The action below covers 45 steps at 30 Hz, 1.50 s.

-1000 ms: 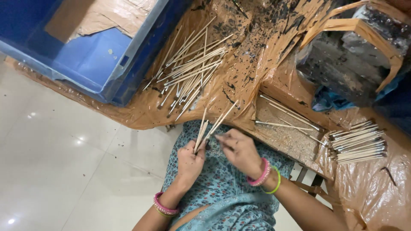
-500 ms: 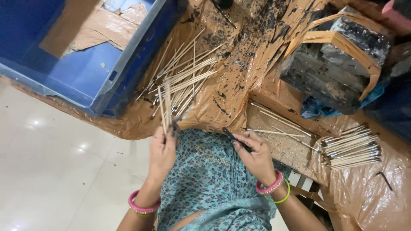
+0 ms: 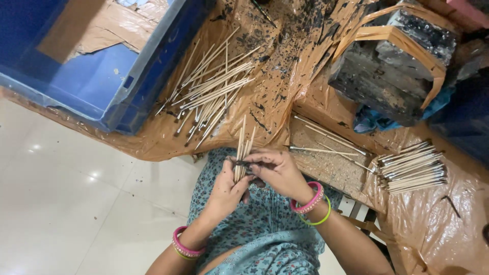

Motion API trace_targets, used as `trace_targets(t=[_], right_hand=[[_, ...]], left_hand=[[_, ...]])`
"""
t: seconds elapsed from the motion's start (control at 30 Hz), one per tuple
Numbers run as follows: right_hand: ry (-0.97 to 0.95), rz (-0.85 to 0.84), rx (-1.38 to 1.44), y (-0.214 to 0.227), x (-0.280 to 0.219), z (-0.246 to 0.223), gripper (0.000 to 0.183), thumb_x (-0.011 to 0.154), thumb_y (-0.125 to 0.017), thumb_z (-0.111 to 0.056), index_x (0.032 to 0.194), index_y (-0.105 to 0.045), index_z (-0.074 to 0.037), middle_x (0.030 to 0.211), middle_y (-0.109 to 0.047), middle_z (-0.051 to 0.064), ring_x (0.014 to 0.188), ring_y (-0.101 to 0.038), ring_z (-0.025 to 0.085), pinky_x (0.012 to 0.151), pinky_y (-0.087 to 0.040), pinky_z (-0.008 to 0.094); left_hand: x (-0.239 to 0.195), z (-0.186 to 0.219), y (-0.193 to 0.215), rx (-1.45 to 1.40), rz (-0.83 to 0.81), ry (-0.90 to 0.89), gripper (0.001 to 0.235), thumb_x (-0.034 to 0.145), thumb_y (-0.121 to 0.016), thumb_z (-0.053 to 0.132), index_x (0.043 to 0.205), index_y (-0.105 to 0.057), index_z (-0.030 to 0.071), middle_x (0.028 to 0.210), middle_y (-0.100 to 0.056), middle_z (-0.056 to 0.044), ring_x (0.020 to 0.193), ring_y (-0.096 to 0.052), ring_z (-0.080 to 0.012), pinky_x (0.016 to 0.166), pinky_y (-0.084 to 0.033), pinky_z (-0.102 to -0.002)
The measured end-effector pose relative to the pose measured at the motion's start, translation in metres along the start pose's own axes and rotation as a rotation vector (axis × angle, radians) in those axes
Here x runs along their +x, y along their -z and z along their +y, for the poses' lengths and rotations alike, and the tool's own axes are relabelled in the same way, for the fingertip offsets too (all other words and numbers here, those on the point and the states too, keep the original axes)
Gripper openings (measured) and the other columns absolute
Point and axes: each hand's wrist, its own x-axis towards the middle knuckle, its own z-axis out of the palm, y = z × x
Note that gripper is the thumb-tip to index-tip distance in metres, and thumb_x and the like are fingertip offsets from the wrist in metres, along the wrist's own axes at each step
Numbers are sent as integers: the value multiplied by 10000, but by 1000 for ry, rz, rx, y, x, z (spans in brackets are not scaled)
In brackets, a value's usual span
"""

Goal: Manually sorting and coating thin sticks with a black industrial compound at a factory workbench.

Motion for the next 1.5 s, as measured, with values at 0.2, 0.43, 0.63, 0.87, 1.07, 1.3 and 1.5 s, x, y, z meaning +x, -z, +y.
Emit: trace_targets(t=[0.2, 0.43, 0.63, 0.87, 1.07, 1.3, 1.5], right_hand=[[114, 208, -46, 11, 1, 12, 251, 928, -707, -21, 1173, -747, 10, 1041, -776, 32, 927, -676, 68, 843, -561, 246], [70, 356, -50, 11, 11, 22, 231, 944, -709, -31, 1170, -745, 1, 994, -772, 42, 888, -712, 106, 826, -586, 263], [451, 475, -821, 14, 29, -14, 254, 878, -689, 21, 1117, -745, -47, 1170, -670, 168, 1014, -698, 271, 878, -565, 342], [409, 167, -986, -36, 3, 8, 374, 854, -657, 13, 1218, -719, -51, 949, -649, 141, 842, -649, 320, 735, -537, 407], [445, 342, -972, 8, 38, 8, 313, 909, -653, 10, 1208, -719, -55, 995, -666, 136, 904, -659, 320, 788, -552, 400], [474, 202, -952, -18, 10, 9, 298, 851, -686, -34, 1145, -736, -31, 935, -667, 149, 822, -658, 299, 704, -541, 389], [426, 339, -1037, -8, 26, 9, 273, 915, -670, -3, 1183, -721, -28, 939, -639, 150, 838, -649, 300, 735, -547, 383]], left_hand=[[-9, -29, 17, -135, -62, -19, 114, 1009, -531, 76, 1100, -506, 13, 822, -745, -59, 478, -512, -74, 438, -429, -232], [-22, -44, 33, 57, 115, -104, 173, 970, -618, 84, 1089, -719, 9, 743, -664, 14, 610, -483, -25, 534, -415, -229], [-9, -59, 33, 106, 246, -55, 140, 936, -674, 103, 924, -768, -1, 653, -665, 13, 584, -515, -31, 521, -426, -241], [-5, -76, 33, -25, 265, -46, 151, 920, -648, 96, 972, -758, 7, 720, -752, 29, 619, -599, -20, 561, -483, -226], [-14, -74, 24, 265, 381, -78, 138, 914, -706, 131, 907, -742, -2, 588, -641, -109, 533, -546, -139, 499, -469, -313], [-10, -91, 23, 532, 479, -546, 144, 871, -717, 61, 785, -611, 15, 713, -646, -179, 634, -646, -381, 561, -506, -416], [-13, -86, 26, 576, 470, -558, 146, 853, -747, 28, 780, -622, 9, 701, -641, -171, 623, -642, -362, 557, -504, -433]])
